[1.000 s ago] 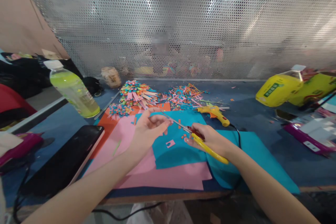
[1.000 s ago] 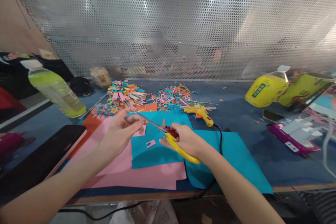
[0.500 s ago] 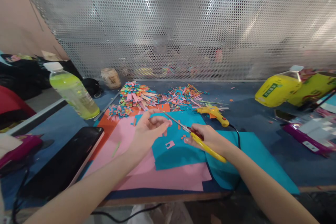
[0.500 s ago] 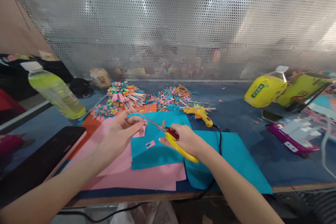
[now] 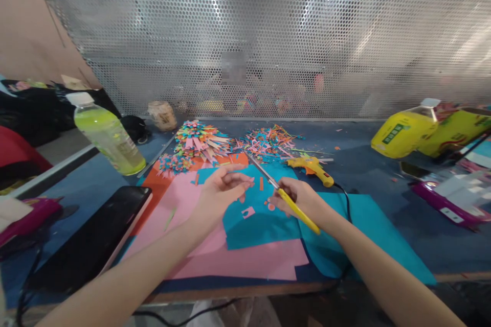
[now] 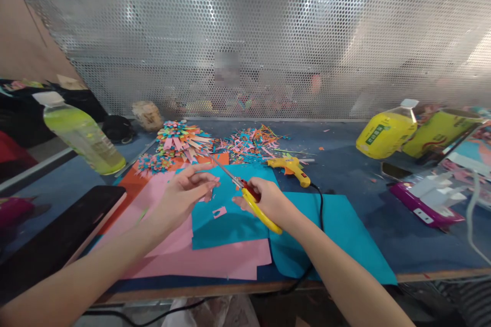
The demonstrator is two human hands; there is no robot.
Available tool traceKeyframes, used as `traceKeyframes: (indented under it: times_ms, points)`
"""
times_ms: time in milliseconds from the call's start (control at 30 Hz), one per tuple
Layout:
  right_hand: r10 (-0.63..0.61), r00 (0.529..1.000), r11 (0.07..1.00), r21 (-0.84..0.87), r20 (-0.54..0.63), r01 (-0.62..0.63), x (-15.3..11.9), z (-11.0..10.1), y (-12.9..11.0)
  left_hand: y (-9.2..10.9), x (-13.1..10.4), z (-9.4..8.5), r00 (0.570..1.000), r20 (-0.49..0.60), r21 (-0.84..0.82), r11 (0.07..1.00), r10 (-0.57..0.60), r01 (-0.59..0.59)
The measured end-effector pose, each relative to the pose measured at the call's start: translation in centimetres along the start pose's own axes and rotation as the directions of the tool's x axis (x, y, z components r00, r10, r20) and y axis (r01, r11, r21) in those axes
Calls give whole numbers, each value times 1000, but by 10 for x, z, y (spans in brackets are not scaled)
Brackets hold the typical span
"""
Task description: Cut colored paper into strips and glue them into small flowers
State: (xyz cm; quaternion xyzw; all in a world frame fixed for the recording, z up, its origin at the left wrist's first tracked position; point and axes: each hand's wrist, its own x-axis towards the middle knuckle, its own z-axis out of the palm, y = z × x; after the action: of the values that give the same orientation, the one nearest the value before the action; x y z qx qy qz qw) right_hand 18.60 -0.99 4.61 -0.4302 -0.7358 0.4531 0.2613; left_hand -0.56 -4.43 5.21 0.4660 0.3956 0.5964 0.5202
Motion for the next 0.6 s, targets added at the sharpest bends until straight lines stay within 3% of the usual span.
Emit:
traceKeyframes:
  times_ms: [300, 600]
  points:
    - [-80, 994, 906, 410, -79, 106, -1, 11, -14, -6, -2, 6, 984, 86, 103, 983, -158, 149]
    - [-72, 991, 915, 388, -113, 110, 6, 21, 0, -9, -5, 9, 971, 124, 150, 971, -204, 185]
